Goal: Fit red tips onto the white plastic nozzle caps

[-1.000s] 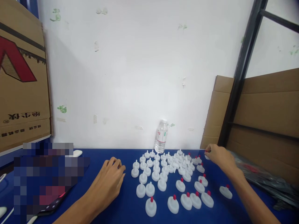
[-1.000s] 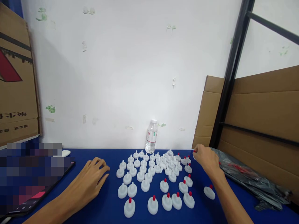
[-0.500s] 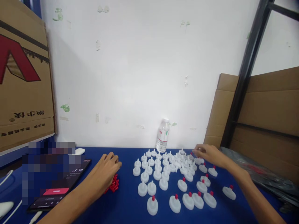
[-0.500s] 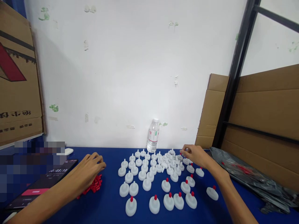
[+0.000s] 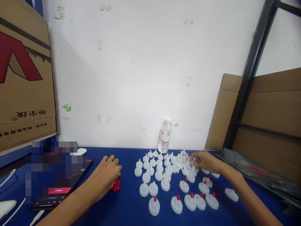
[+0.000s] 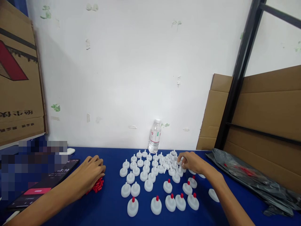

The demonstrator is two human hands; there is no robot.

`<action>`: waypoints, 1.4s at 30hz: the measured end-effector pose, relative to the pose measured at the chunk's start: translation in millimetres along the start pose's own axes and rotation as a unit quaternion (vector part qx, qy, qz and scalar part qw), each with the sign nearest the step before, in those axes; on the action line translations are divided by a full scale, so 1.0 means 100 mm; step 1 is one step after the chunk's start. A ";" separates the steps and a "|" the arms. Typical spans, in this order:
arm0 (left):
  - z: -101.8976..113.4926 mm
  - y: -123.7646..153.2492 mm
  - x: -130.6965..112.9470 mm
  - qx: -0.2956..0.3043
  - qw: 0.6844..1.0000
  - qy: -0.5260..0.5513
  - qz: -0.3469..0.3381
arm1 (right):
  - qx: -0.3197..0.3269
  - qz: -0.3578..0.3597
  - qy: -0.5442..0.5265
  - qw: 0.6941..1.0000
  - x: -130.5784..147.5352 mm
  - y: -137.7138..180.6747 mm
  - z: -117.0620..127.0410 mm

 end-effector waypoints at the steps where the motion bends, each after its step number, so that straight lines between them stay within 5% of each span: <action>1: -0.01 0.00 0.00 0.000 1.000 0.003 -0.001 | -0.005 0.003 -0.001 1.000 0.01 0.00 0.01; 10: 0.05 -0.02 -0.08 -0.039 0.997 0.071 0.001 | -0.127 0.081 0.002 0.989 0.32 0.02 0.14; 15: 0.10 0.01 -0.21 -0.069 0.986 0.146 -0.028 | -0.162 0.157 0.008 0.974 0.78 0.03 -0.11; 24: 0.18 0.11 -0.57 -0.255 0.914 0.281 -0.145 | -0.125 0.321 0.022 0.939 1.56 0.24 -0.61; 32: 0.25 0.16 -0.71 -0.297 0.883 0.310 -0.191 | -0.177 0.378 0.038 0.908 1.77 0.38 -0.67; 42: 0.26 0.21 -0.78 -0.294 0.884 0.308 -0.194 | -0.230 0.418 0.041 0.878 1.80 0.42 -0.69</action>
Point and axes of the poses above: each hand's wrist, its own y-axis away from the middle knuckle, its own z-axis out of the back of the hand, x = y × z, the point moved 1 cm from there along -y, towards the middle knuckle, and after that the axes turned 4 degrees about z, right-handed, at the moved point
